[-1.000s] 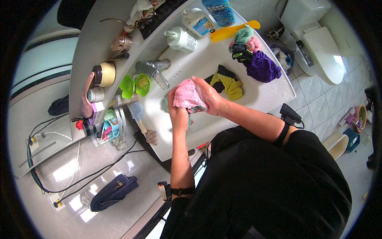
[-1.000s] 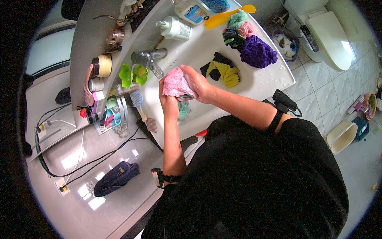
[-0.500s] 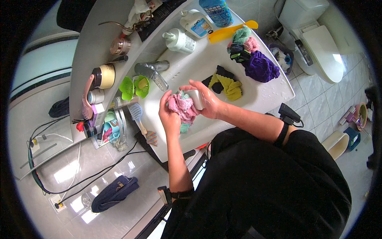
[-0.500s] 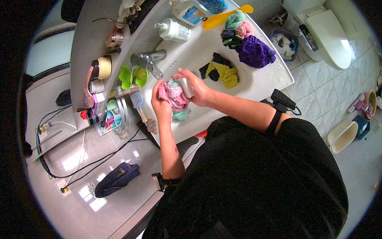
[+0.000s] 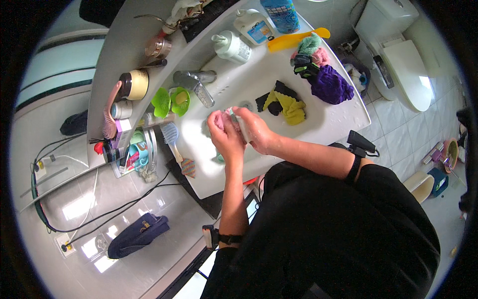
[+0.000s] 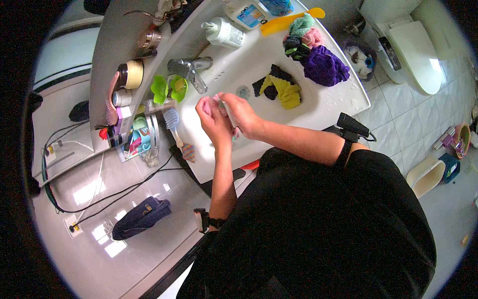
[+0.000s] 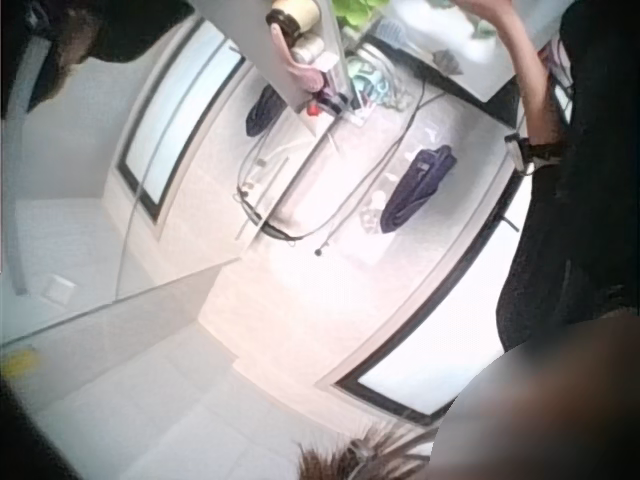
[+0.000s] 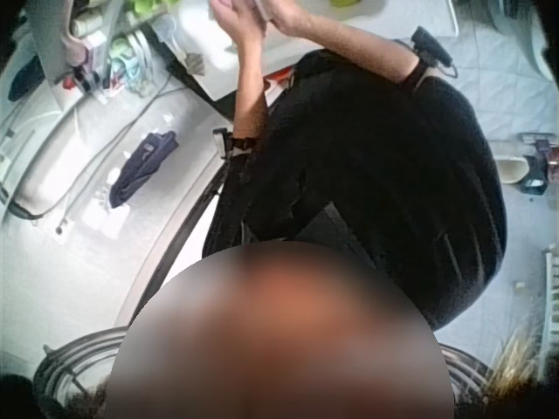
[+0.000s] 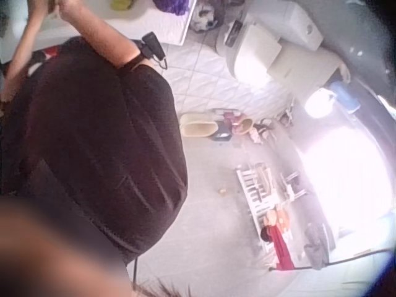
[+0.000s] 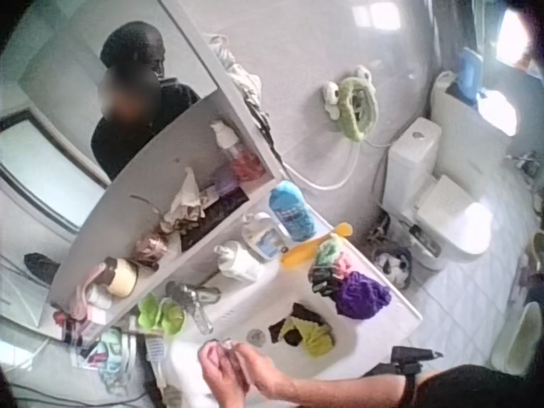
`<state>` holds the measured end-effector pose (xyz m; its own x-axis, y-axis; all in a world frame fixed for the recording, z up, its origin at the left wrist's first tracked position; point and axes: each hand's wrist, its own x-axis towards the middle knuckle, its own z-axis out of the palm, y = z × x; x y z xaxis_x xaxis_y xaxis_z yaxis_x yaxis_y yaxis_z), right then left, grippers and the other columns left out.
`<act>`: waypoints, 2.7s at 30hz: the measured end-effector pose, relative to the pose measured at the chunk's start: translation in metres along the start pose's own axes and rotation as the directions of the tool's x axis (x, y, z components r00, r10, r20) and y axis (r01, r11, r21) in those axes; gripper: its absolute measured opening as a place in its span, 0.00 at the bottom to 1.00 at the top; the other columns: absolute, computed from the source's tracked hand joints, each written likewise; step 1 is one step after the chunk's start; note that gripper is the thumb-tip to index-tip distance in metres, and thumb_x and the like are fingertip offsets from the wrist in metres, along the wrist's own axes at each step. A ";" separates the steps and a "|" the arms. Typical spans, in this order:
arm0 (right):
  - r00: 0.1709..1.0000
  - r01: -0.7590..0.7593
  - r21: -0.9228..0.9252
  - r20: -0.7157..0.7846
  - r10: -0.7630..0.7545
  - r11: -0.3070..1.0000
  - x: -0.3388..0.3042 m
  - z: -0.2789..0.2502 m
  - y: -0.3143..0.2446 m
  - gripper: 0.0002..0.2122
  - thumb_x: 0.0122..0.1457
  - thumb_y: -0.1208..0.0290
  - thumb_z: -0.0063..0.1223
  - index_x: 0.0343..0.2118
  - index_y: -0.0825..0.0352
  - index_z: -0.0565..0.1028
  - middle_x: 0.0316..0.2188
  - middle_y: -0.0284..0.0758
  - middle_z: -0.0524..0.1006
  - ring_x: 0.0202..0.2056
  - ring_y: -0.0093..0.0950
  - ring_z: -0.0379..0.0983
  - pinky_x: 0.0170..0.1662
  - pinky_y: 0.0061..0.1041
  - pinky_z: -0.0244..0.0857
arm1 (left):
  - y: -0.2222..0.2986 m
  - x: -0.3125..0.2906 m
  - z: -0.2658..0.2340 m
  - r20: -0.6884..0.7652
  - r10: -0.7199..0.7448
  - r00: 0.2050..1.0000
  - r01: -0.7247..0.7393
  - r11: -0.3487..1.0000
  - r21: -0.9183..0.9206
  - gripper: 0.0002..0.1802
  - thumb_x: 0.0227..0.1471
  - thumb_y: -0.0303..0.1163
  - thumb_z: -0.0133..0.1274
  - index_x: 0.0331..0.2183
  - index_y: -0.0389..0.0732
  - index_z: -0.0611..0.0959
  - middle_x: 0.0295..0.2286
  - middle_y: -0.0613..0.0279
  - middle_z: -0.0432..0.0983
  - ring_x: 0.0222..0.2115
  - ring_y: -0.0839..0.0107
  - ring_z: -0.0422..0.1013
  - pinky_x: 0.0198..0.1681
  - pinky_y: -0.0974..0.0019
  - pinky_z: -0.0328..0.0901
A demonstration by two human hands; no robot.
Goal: The person washes several small colorful cloths by hand in a bathroom sink. They wet each cloth under running water, apply bar soap, lather, rinse, and wring out the water, repeating the process for multiple items.
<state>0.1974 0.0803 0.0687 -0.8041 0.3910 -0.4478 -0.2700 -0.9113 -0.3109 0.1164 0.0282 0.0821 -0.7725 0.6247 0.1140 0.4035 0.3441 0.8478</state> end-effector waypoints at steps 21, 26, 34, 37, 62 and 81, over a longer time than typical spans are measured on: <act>0.973 0.194 -0.354 -0.046 -0.224 0.915 0.004 0.006 -0.004 0.22 0.64 0.51 0.37 0.47 0.67 0.69 0.41 0.36 0.72 0.42 0.26 0.68 0.46 0.27 0.64 | 0.024 0.018 0.006 -0.021 -0.011 1.000 0.013 0.998 0.068 0.21 0.61 0.45 0.47 0.40 0.34 0.73 0.33 0.48 0.76 0.34 0.57 0.73 0.42 0.58 0.66; 0.984 0.151 -0.323 -0.040 -0.173 0.934 0.001 0.003 -0.007 0.22 0.63 0.50 0.38 0.45 0.68 0.69 0.34 0.37 0.73 0.33 0.27 0.70 0.38 0.27 0.66 | 0.029 0.017 0.010 0.029 -0.042 0.999 0.037 0.987 0.158 0.19 0.60 0.43 0.50 0.41 0.35 0.72 0.33 0.48 0.78 0.34 0.53 0.75 0.39 0.56 0.68; 0.981 0.177 -0.307 -0.016 -0.191 0.935 0.010 -0.004 -0.006 0.21 0.65 0.49 0.36 0.45 0.63 0.71 0.34 0.32 0.74 0.29 0.26 0.71 0.30 0.27 0.67 | 0.028 0.012 0.010 0.077 -0.098 0.992 0.084 0.982 0.168 0.19 0.60 0.42 0.50 0.41 0.35 0.71 0.33 0.48 0.78 0.33 0.59 0.75 0.39 0.59 0.68; 0.985 -0.041 -0.206 -0.171 0.006 0.978 0.005 -0.002 -0.012 0.23 0.63 0.47 0.38 0.46 0.64 0.71 0.38 0.33 0.73 0.35 0.25 0.71 0.35 0.26 0.66 | 0.027 0.010 0.009 0.115 0.007 0.993 -0.036 0.966 0.254 0.17 0.60 0.41 0.50 0.41 0.36 0.71 0.30 0.46 0.77 0.31 0.53 0.75 0.37 0.56 0.68; 0.995 -0.072 -0.011 -0.065 0.071 0.997 0.005 -0.011 -0.012 0.33 0.59 0.41 0.45 0.60 0.60 0.62 0.54 0.36 0.68 0.50 0.34 0.70 0.56 0.40 0.62 | 0.012 0.044 -0.030 0.033 -0.325 0.945 0.259 0.683 -0.684 0.19 0.63 0.47 0.46 0.42 0.41 0.70 0.36 0.60 0.72 0.38 0.68 0.72 0.42 0.57 0.70; 0.997 -0.064 0.197 -0.035 0.073 0.978 -0.010 0.006 -0.025 0.24 0.56 0.41 0.48 0.48 0.55 0.68 0.42 0.30 0.74 0.42 0.28 0.72 0.46 0.36 0.64 | 0.009 0.000 -0.020 0.005 0.040 0.999 -0.033 0.898 -0.438 0.18 0.49 0.21 0.50 0.44 0.34 0.73 0.46 0.54 0.70 0.46 0.66 0.68 0.53 0.65 0.62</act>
<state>0.2087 0.0984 0.0860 -0.8023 0.3282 -0.4986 -0.3169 -0.9420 -0.1102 0.1103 0.0173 0.0995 -0.7534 0.6415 0.1449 0.1732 -0.0190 0.9847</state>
